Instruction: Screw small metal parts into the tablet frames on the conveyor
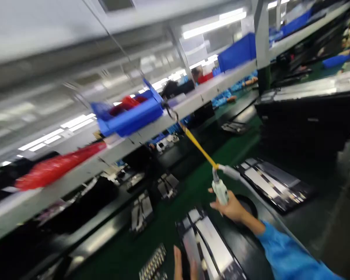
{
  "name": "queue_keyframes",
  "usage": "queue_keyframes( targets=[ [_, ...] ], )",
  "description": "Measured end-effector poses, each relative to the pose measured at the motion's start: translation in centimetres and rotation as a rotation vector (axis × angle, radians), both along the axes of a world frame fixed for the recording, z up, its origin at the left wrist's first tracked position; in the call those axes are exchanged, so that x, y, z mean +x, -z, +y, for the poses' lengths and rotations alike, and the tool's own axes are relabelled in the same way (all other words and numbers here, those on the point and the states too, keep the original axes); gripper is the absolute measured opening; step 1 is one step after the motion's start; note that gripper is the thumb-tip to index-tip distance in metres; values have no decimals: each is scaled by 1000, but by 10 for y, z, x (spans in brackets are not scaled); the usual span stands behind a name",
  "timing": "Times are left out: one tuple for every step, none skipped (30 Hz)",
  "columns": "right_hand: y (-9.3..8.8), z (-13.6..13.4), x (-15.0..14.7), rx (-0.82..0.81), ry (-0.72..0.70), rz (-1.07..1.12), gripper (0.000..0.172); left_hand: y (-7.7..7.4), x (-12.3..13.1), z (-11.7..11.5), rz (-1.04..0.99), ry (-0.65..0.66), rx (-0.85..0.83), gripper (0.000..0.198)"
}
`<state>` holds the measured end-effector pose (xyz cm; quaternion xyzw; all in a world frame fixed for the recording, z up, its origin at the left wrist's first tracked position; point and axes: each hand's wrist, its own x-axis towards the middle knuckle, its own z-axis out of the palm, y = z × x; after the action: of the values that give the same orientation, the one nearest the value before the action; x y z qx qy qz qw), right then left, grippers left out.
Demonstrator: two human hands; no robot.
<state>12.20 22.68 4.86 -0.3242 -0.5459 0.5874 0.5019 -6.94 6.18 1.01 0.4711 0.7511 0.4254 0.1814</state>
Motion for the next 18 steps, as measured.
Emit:
queue_keyframes(
  targets=[
    [-5,5,9,-5,0,17,49,9,1,-4,-40,-57,-12,43],
    [-8,10,17,4,17,29,45,19,3,-8,-77,-113,-24,48],
    [-9,16,24,22,42,45,38,28,8,-12,-111,-179,-4,54],
    [-8,21,30,37,64,55,33,36,14,-15,-164,-234,73,58],
    [-6,26,35,49,73,61,30,41,21,-17,-205,-267,120,59],
    [-3,29,39,62,98,66,28,44,28,-17,-234,-297,165,59],
    [0,30,42,74,113,64,27,44,35,-16,-255,-315,200,58],
    [3,30,45,86,124,57,27,43,41,-15,-261,-327,219,57],
    [6,29,46,99,132,48,26,40,47,-13,-254,-338,235,56],
    [8,29,46,113,135,39,27,37,52,-12,-236,-341,246,55],
    [10,28,46,128,135,30,27,33,55,-10,-202,-340,255,54],
    [11,29,45,145,138,24,28,30,58,-8,-154,-333,264,51],
    [12,29,44,160,144,20,28,28,60,-7,-96,-324,280,45],
    [12,29,44,170,152,13,28,26,61,-6,-38,-311,303,38],
    [12,29,43,174,158,3,28,25,62,-5,12,-295,328,31],
    [11,29,44,174,163,-11,28,24,63,-3,49,-280,352,25],
    [10,28,45,169,165,-27,29,24,64,-2,60,-272,366,23],
    [9,26,46,163,164,-40,30,24,64,-2,44,-273,363,25]
  ],
)
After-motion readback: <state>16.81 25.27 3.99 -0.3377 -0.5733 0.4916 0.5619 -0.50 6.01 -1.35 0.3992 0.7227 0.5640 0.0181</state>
